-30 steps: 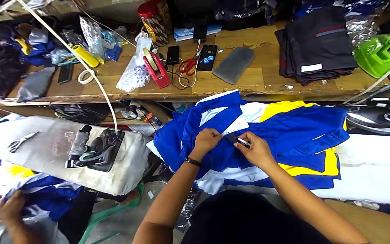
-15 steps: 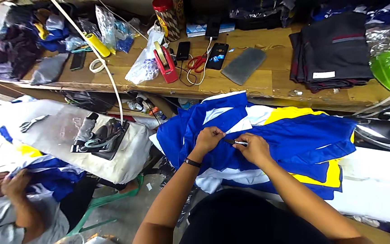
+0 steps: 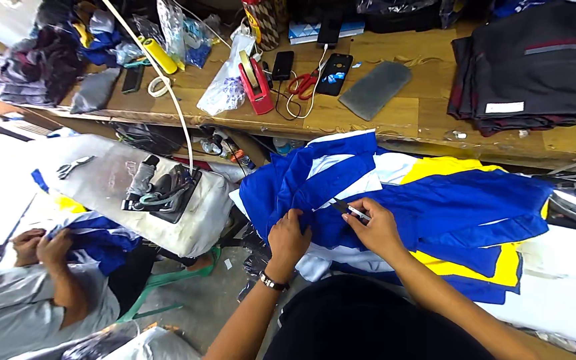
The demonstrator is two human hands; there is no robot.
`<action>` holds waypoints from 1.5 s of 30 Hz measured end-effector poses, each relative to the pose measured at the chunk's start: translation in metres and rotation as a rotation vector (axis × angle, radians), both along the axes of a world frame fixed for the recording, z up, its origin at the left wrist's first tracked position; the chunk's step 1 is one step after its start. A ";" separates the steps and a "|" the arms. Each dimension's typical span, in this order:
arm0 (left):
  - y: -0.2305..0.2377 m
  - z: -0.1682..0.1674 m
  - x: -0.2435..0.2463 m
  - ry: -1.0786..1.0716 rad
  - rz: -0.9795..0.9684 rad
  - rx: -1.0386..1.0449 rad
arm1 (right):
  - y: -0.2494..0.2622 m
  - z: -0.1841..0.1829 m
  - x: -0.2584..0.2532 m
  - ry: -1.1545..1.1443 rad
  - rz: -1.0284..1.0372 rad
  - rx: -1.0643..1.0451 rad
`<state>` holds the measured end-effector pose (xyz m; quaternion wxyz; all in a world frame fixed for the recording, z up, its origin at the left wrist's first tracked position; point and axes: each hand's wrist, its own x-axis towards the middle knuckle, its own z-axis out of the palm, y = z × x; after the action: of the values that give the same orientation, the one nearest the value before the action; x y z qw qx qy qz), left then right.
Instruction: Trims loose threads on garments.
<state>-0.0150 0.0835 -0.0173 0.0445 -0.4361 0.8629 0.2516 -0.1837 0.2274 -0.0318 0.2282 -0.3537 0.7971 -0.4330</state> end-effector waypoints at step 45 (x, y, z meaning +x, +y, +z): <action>-0.029 0.072 -0.010 0.683 -0.359 0.766 | 0.003 0.113 -0.049 0.703 0.527 -0.180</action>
<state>-0.0249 0.0547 0.0550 -0.0404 -0.1277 0.7356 0.6641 -0.2332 0.2301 0.0811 0.0144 -0.6887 0.6682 -0.2811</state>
